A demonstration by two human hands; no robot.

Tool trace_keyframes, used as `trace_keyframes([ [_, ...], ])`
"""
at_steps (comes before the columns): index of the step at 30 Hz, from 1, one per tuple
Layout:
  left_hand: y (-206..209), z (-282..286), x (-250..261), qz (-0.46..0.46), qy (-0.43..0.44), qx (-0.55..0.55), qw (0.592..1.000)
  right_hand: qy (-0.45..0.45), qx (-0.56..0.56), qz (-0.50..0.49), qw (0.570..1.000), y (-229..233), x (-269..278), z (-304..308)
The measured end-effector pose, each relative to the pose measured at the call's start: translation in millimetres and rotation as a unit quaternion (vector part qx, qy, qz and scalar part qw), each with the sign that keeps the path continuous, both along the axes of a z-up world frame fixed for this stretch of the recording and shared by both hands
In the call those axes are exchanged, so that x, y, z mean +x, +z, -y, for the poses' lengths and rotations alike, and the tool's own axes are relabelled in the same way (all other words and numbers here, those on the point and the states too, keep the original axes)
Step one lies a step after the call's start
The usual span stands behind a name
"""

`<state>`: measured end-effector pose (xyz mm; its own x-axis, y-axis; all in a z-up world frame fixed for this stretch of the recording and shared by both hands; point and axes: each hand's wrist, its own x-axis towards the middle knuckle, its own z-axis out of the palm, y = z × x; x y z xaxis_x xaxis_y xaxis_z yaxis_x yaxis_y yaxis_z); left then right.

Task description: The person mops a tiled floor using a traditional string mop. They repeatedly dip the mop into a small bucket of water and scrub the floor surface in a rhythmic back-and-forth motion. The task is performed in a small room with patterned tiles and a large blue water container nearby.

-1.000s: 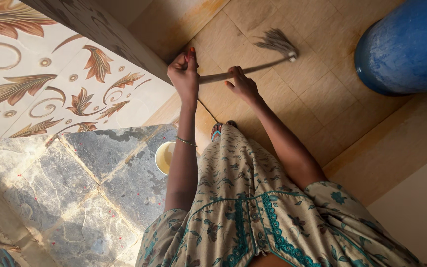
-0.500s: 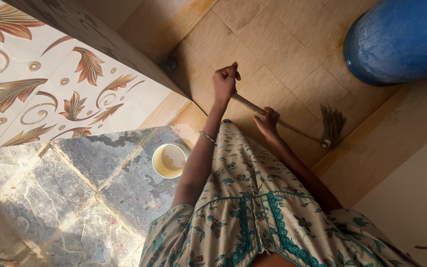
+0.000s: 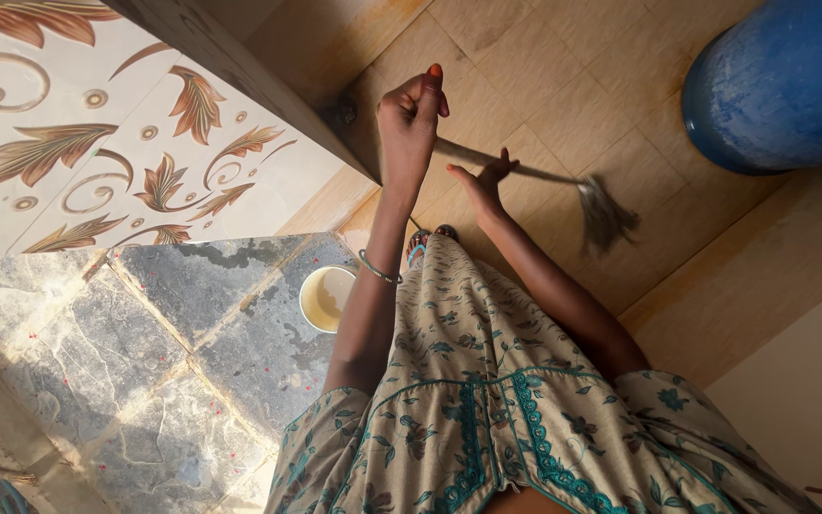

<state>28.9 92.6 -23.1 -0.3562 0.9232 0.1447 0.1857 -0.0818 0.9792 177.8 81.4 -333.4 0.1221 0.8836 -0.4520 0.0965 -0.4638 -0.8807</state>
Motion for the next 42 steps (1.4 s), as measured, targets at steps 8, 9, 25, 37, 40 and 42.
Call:
trace_keyframes([
  [8, 46.0, 38.9, 1.7, -0.086, 0.040, 0.056, 0.994, 0.178, 0.126, -0.137, 0.966, 21.9, -59.6, -50.4],
  [9, 43.6, 43.9, 4.9, -0.095, 0.043, 0.054, 0.993, 0.204, 0.132, -0.179, 0.954, 18.7, -61.3, -57.0],
  [25, -3.6, 44.7, 6.0, -0.082, 0.072, 0.038, 0.993, 0.373, 0.154, -0.246, 0.881, 11.0, -79.9, -92.9],
  [37, 52.2, 38.3, -14.7, 0.007, 0.158, 0.166, 0.973, 0.402, 0.371, 0.208, 0.811, 137.4, -54.6, -63.7],
  [40, 63.6, 31.8, -27.9, 0.026, 0.196, 0.176, 0.964, 0.384, 0.343, 0.249, 0.820, 161.3, -49.1, -44.5],
  [42, 62.4, 21.8, -40.5, 0.044, 0.204, 0.194, 0.958, 0.383, 0.327, 0.269, 0.821, 171.5, -43.0, -34.6],
])
